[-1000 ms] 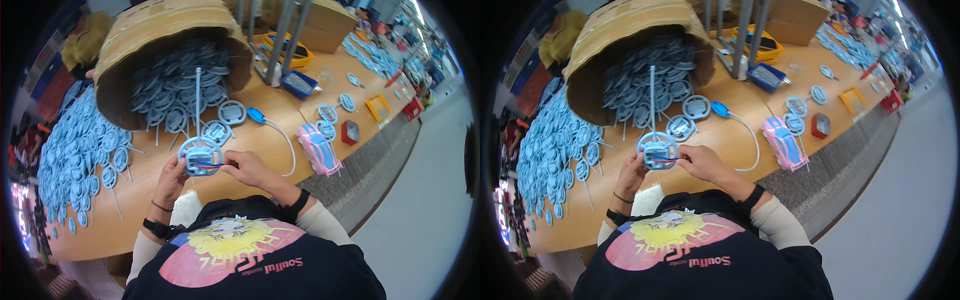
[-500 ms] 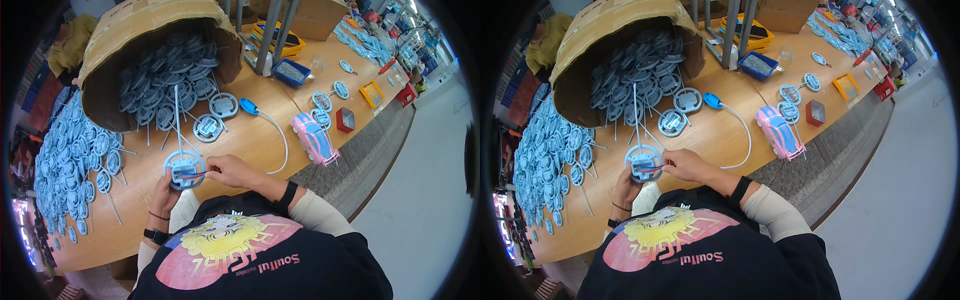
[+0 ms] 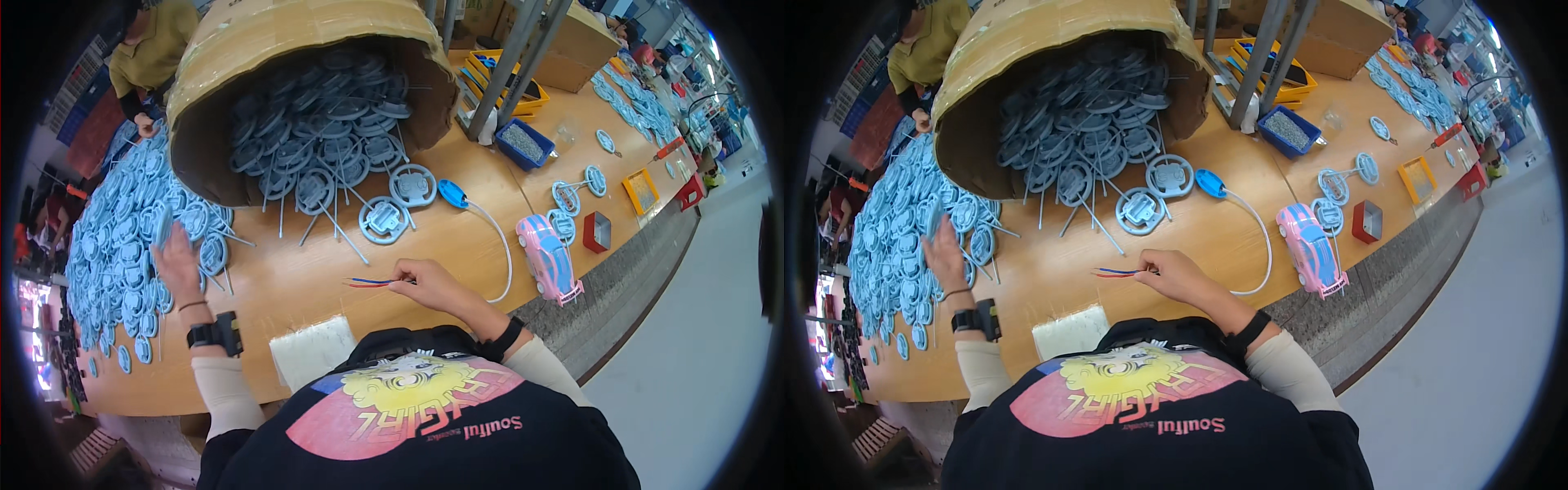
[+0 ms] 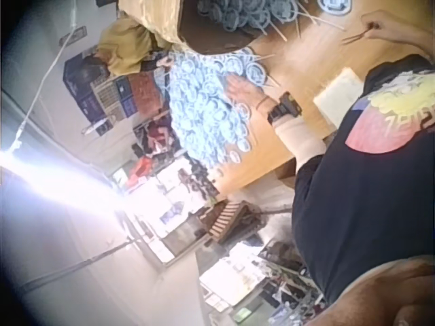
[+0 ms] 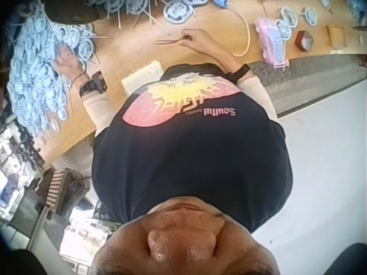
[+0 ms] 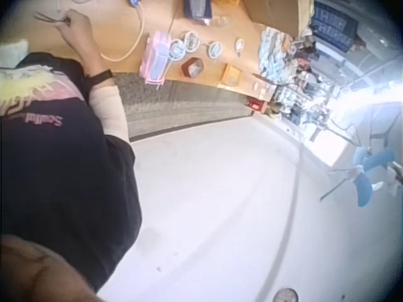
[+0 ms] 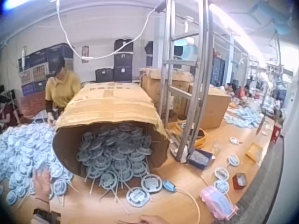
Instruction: The person repeatedly picks up light-blue plastic circular components from a large pile on a table. They insert a red and blue wire into a slot on each component, then place the finished unit onto a growing stack. The person works continuously, handling items one at a time.
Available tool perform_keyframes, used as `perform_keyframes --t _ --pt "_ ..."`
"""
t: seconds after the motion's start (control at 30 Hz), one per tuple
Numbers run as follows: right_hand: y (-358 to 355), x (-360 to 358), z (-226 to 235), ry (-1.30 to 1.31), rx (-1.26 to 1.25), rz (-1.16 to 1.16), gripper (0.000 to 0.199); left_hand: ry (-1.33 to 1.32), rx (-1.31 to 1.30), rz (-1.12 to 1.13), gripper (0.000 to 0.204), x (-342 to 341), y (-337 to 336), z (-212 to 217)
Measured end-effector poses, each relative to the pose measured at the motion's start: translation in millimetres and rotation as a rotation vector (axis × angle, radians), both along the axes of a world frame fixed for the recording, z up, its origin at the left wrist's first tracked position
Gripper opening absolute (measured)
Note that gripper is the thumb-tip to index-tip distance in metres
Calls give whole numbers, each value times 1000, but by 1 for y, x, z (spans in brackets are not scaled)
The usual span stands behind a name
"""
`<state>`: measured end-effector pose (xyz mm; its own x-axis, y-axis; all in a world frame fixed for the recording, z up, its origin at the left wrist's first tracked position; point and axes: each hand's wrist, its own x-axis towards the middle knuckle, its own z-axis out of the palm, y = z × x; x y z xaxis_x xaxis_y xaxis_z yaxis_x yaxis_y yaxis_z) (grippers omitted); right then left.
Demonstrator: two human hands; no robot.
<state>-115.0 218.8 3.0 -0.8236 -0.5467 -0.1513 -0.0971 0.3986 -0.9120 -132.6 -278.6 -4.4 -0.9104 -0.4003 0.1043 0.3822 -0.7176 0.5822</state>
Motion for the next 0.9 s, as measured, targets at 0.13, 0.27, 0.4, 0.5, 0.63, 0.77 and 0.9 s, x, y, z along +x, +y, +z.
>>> perform_keyframes --t 0.13,0.27,0.4,0.5,0.63,0.77,0.9 --pt "13 -2 -4 -27 -90 -118 18 -209 -405 -173 25 -61 150 -10" --pt "28 1 -13 -30 -96 -132 14 -453 -1567 -125 50 -81 275 -76" --pt "36 3 -4 -56 -93 -174 17 -496 -2093 159 63 -68 338 -83" --pt "41 5 -5 0 -66 -214 17 -544 -1950 -33 64 -69 328 -89" --pt "43 3 -4 195 110 -274 16 -558 -1646 -322 54 -45 304 -57" --pt "37 -1 -8 237 265 -173 17 -640 -1089 -710 51 -7 279 -20" --pt "25 -1 3 246 224 -43 18 -558 -798 -898 52 19 263 -1"
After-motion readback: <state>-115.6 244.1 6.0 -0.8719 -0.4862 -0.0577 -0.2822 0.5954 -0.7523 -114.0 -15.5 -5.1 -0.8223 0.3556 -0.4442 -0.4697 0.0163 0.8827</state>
